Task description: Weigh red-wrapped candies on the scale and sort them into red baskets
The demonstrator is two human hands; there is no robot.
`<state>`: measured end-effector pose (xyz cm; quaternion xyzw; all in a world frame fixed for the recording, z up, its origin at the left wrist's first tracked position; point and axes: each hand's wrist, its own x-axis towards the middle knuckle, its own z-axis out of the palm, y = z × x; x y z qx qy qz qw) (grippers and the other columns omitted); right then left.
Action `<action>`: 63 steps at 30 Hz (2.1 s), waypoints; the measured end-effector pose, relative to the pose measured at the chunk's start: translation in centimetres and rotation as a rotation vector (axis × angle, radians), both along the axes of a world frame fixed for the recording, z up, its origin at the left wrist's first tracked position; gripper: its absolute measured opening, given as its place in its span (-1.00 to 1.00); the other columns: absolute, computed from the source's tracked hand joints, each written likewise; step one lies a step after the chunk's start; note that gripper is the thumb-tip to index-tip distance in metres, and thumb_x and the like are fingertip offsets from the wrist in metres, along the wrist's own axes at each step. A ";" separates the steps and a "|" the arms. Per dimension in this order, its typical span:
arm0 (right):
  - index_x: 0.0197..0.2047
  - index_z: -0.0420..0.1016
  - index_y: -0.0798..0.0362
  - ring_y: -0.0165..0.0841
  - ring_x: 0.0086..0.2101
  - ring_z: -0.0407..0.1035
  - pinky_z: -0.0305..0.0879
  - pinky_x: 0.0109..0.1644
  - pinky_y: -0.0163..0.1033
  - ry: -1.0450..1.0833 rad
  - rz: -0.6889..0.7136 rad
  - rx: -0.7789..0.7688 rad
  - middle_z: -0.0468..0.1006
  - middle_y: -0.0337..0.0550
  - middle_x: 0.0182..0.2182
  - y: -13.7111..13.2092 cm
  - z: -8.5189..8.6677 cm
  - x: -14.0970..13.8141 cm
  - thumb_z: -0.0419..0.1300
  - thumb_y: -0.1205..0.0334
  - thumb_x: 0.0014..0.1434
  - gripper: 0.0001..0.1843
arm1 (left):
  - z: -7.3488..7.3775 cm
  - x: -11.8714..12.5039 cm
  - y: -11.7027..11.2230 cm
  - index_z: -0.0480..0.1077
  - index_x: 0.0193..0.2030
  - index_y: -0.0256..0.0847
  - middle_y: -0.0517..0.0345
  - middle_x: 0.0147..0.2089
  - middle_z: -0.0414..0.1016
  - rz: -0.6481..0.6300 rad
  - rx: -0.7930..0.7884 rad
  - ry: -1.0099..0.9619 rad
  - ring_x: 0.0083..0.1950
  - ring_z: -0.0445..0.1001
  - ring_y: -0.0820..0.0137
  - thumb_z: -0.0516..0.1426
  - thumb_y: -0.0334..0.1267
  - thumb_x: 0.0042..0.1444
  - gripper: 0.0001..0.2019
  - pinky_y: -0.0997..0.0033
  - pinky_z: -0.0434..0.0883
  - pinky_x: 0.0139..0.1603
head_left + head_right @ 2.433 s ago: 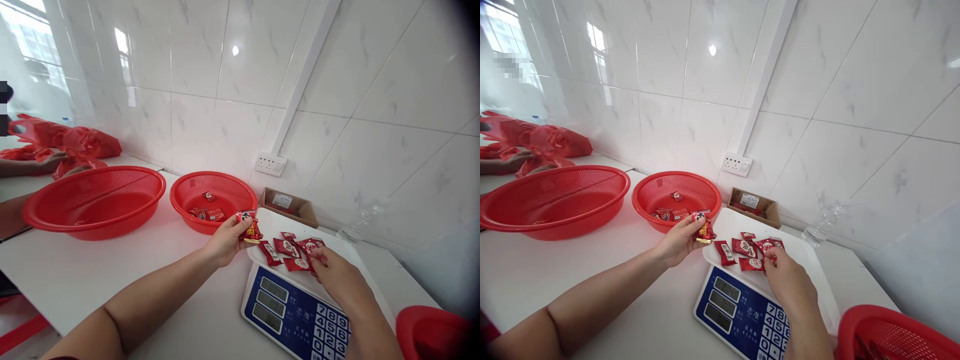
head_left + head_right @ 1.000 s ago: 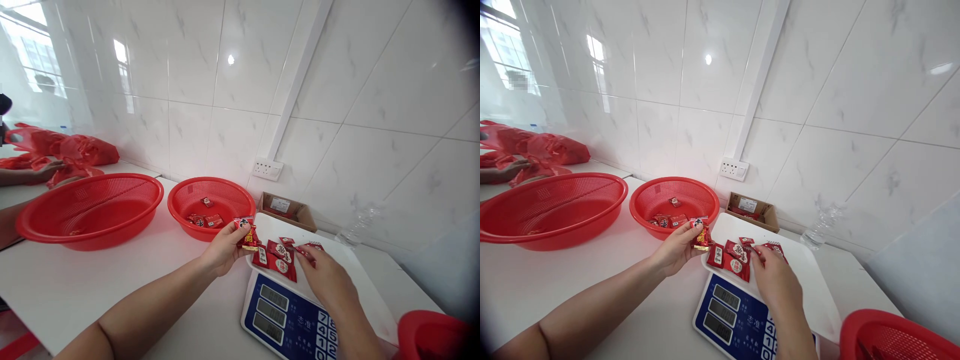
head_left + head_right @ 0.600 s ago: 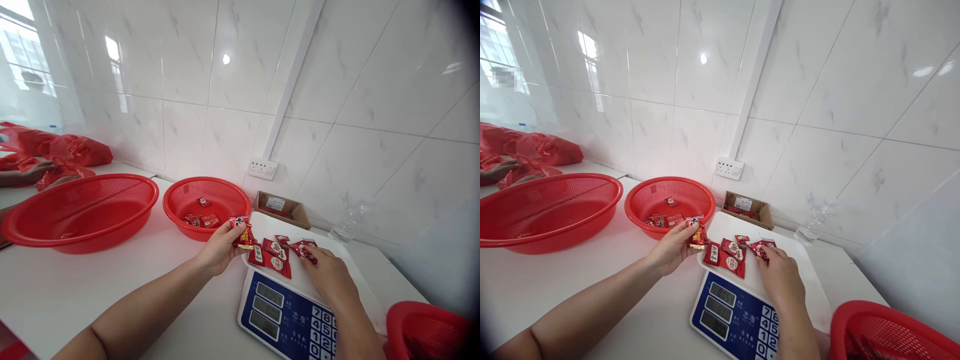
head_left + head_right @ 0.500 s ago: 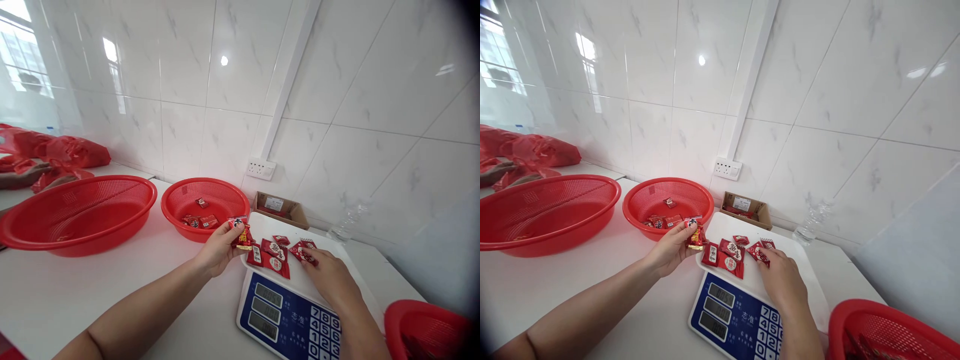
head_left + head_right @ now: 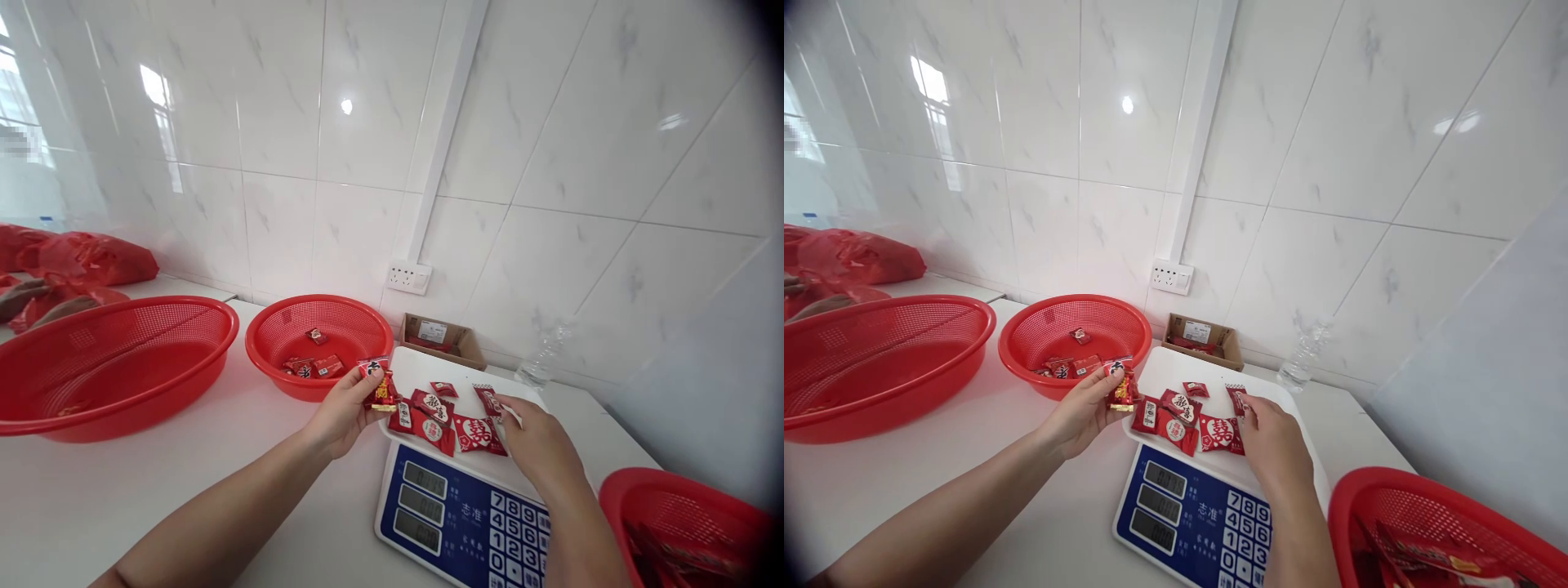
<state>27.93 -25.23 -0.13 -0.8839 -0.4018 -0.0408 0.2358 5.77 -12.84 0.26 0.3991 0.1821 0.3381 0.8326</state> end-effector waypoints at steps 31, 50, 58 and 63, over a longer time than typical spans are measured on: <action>-0.38 0.48 -0.07 -0.25 -0.36 0.42 0.23 -0.33 -0.24 0.217 0.095 0.029 0.58 -0.21 -0.40 1.0 -0.7 -0.6 -0.08 -0.13 0.12 -0.58 | -0.3 0.1 0.3 0.35 -0.18 -0.25 0.09 -0.23 0.47 -0.006 0.010 0.021 -0.27 0.49 0.46 0.15 -0.24 0.11 -0.83 0.49 0.49 -0.27; -0.33 0.46 0.02 -0.28 -0.47 0.36 0.22 -0.38 -0.22 0.320 0.035 0.378 0.52 -0.17 -0.43 1.1 -0.5 -0.7 0.08 0.04 -0.10 -0.69 | -0.2 0.1 0.1 0.36 -0.17 -0.25 0.07 -0.18 0.48 -0.017 0.000 0.013 -0.23 0.50 0.43 0.16 -0.23 0.10 -0.82 0.45 0.50 -0.23; -0.23 0.39 0.01 -0.34 -0.56 0.32 0.21 -0.51 -0.28 0.450 0.063 0.419 0.43 -0.29 -0.57 0.8 -0.2 -1.2 0.09 0.12 -0.08 -0.69 | -0.2 0.1 0.1 0.35 -0.15 -0.26 0.03 -0.15 0.48 -0.022 0.009 0.016 -0.21 0.50 0.42 0.15 -0.23 0.11 -0.80 0.43 0.50 -0.21; -0.20 0.38 -0.01 -0.33 -0.57 0.31 0.22 -0.51 -0.27 0.517 0.059 0.415 0.42 -0.30 -0.59 0.9 0.1 -1.4 0.09 0.13 -0.08 -0.67 | -0.2 0.1 0.1 0.35 -0.16 -0.26 0.05 -0.17 0.48 -0.019 0.009 0.010 -0.22 0.50 0.43 0.16 -0.23 0.10 -0.80 0.44 0.50 -0.22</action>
